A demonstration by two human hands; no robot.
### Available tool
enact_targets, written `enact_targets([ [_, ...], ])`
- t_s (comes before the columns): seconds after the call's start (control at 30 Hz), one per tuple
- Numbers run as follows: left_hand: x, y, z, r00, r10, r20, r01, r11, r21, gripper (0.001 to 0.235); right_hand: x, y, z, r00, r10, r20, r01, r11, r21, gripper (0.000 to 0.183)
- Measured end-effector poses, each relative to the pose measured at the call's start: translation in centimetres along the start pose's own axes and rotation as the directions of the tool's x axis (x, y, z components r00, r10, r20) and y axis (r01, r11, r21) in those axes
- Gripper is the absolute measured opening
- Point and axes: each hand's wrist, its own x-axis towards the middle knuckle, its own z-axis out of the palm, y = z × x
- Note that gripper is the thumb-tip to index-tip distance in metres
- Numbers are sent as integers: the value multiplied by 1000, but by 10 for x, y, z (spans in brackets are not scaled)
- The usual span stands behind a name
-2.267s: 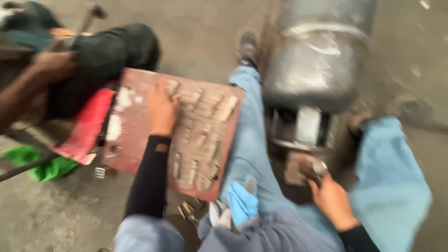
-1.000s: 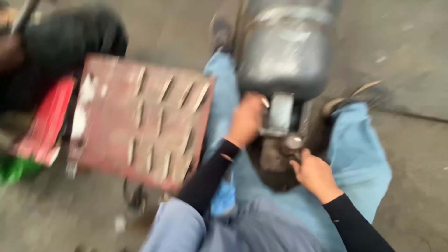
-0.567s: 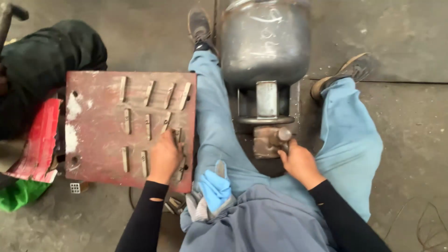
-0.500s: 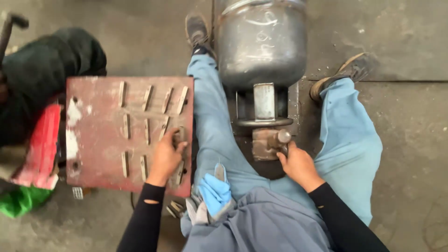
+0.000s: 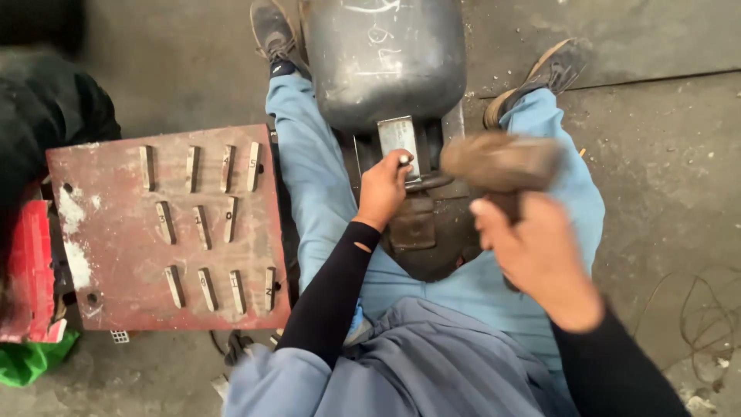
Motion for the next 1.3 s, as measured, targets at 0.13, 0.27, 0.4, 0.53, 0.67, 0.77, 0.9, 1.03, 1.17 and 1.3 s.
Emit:
enact_targets([
  [0.13,1,-13,7,980,199,-13,-195,970,148,20,-21,-59,-4,807,-561,-184,555,827,-87,22],
  [0.27,-1,-22,9,984,152,94,-167,967,194,22,79,92,70,776,-593,214,454,290,-843,32],
  [0.4,-3,1,-45,973,229,-11,-228,971,73,16,69,114,87,928,-372,-20,277,725,-631,37],
  [0.53,-62,2,-173,976,2,-219,83,922,378,17,54,191,122,944,-156,289,172,985,-28,41],
  [0.67,-121,-50,-215,964,-132,-232,257,687,679,34,73,198,117,820,276,501,-346,937,50,46],
  [0.77,-111,-3,-224,964,-146,-224,260,701,664,47,75,154,81,985,31,170,83,777,-624,58],
  [0.9,-90,23,-177,963,-63,-263,212,780,588,54,200,207,88,978,-20,-210,-38,963,-267,55],
  [1.03,-33,49,-59,999,26,47,-35,979,199,40,299,374,184,950,286,-125,-15,441,897,48],
  [1.17,20,62,43,845,276,458,-350,933,83,35,208,343,186,934,54,-354,337,195,921,61],
  [1.3,59,33,89,793,15,609,-340,840,422,34,292,315,111,994,21,-107,106,72,992,48],
])
